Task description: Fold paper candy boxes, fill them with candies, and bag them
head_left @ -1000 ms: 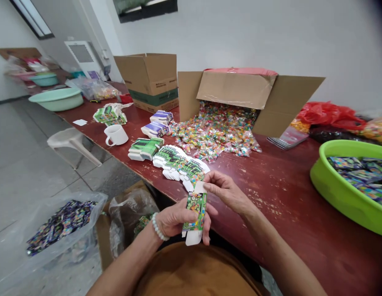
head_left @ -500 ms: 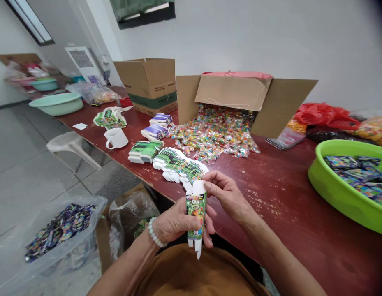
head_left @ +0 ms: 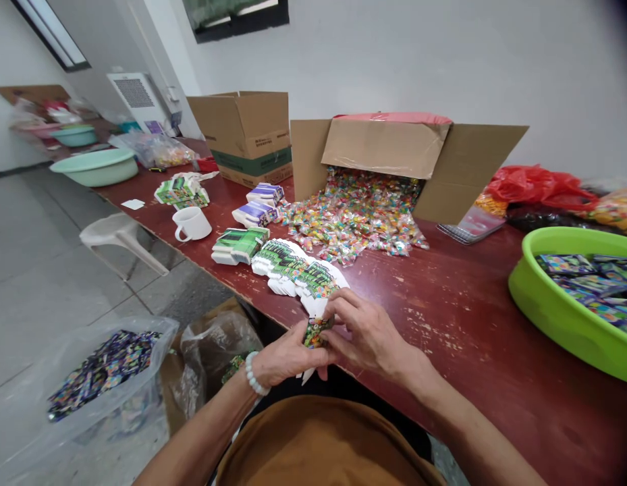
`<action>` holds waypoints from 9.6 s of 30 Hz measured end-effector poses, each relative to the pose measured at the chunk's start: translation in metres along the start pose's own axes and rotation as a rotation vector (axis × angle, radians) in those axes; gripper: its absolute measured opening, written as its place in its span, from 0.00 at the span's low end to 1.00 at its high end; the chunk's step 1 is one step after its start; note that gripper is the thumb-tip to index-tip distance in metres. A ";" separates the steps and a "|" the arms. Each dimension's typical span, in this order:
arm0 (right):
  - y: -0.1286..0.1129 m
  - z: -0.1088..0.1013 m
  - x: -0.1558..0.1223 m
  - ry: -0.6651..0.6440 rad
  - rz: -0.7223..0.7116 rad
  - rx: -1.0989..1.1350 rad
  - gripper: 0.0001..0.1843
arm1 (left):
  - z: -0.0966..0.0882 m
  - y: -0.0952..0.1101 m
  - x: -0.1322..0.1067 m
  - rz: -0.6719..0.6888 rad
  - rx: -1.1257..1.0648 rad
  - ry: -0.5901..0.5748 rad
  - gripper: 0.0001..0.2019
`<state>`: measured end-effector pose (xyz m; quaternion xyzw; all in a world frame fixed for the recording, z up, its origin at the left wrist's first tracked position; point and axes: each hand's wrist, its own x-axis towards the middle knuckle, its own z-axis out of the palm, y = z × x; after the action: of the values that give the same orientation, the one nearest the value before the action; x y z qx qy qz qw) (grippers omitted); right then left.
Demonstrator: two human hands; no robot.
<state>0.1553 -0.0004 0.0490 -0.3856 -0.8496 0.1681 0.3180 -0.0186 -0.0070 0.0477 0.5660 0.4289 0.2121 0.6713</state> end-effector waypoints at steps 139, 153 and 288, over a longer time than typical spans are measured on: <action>0.257 -0.033 0.008 0.231 0.772 -0.269 0.26 | -0.043 -0.086 -0.026 -0.216 -0.117 -0.094 0.23; 0.191 -0.013 -0.043 0.490 0.695 0.080 0.22 | -0.019 -0.053 0.012 -0.093 -0.360 -0.107 0.21; 0.083 0.071 -0.001 0.188 0.272 -0.044 0.37 | -0.051 -0.102 -0.024 -0.030 -0.270 0.697 0.26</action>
<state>0.1537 0.0493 -0.0481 -0.5180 -0.7596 0.1540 0.3618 -0.0932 -0.0235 -0.0403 0.3601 0.6080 0.4368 0.5566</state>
